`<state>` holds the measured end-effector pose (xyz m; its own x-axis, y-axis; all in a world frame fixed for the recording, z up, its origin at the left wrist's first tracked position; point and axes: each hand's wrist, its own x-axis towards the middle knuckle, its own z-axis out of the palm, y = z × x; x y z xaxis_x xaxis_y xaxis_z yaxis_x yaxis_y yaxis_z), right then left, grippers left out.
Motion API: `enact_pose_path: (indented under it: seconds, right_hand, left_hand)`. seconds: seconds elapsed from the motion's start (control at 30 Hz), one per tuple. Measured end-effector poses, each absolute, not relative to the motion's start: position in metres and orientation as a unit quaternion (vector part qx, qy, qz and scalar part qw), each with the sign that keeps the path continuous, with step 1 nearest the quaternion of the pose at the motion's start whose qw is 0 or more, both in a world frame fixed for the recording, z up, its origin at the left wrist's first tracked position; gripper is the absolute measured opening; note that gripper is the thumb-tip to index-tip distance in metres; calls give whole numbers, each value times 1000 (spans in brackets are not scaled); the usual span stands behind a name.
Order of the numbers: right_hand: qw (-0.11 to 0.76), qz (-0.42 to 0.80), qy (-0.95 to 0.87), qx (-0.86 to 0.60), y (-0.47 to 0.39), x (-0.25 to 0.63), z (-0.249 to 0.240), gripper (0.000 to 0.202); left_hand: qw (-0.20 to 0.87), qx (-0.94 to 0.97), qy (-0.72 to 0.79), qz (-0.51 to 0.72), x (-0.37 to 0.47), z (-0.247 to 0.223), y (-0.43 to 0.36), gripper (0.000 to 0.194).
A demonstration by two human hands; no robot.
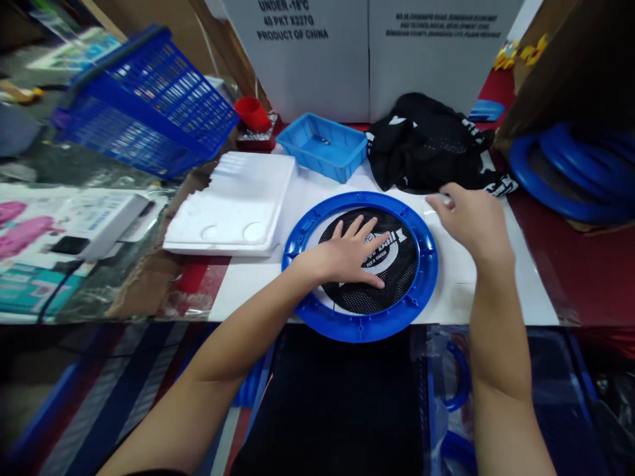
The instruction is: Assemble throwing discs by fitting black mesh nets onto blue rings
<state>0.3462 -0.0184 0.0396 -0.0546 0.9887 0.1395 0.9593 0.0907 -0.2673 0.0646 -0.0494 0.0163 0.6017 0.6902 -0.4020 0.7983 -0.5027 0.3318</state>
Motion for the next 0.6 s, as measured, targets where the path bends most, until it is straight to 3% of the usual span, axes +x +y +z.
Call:
enact_pose_path:
  seconds: [0.13, 0.4, 0.6]
  right_hand:
    - [183, 102, -816, -539, -7, 313, 14, 69]
    - [2, 39, -746, -665, -23, 326, 27, 38]
    - [127, 8, -799, -588, -12, 328, 24, 52]
  left_hand:
    - [244, 862, 434, -95, 63, 12, -51, 124]
    - [244, 870, 407, -133, 53, 15, -43, 143]
    - [246, 883, 376, -133, 46, 18, -38, 149]
